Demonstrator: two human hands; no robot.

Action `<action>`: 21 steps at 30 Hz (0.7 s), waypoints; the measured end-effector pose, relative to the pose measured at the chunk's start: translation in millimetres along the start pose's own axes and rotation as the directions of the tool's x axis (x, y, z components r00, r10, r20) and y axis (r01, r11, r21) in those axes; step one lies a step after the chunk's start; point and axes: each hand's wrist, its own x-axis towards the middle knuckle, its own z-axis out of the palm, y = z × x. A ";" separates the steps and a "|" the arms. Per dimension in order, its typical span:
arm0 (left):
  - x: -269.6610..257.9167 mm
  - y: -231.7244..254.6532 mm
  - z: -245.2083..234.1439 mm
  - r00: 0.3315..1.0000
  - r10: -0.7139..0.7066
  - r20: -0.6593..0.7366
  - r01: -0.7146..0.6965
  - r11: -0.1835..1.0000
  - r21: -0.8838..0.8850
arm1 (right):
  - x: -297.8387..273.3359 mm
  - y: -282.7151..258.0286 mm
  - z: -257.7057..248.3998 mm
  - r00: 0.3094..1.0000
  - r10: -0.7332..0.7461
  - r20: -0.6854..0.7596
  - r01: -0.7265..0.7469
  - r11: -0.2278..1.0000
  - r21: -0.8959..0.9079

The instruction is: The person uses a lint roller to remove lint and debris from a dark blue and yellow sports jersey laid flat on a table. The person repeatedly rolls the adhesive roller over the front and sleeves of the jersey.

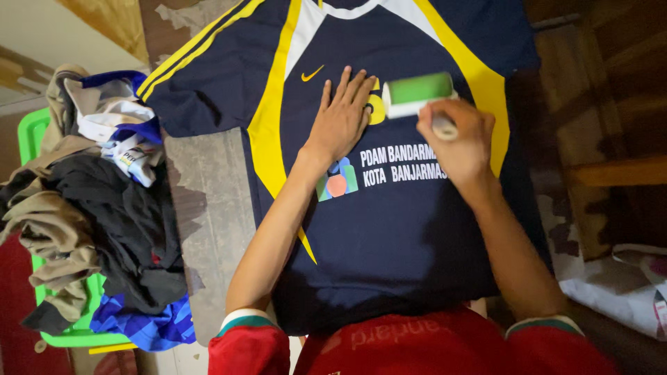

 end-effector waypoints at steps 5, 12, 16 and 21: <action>-5.6 3.7 0.7 1.000 -0.017 0.013 0.017 1.000 0.010 | -49.8 -36.1 -30.8 0.982 0.162 0.100 -0.159 0.987 -0.040; -8.8 5.7 1.4 0.999 -0.007 -0.033 0.010 0.997 0.072 | -96.8 -74.1 -76.8 0.936 0.316 0.153 -0.315 0.949 -0.030; -14.6 7.1 -3.3 0.997 -0.041 -0.062 0.044 0.998 0.042 | -116.5 -78.2 -103.4 0.886 0.431 0.170 -0.418 0.902 -0.106; -16.0 4.9 -11.2 0.993 -0.110 -0.035 0.112 0.991 0.078 | -122.4 -72.7 -109.4 0.880 0.451 0.148 -0.427 0.889 -0.164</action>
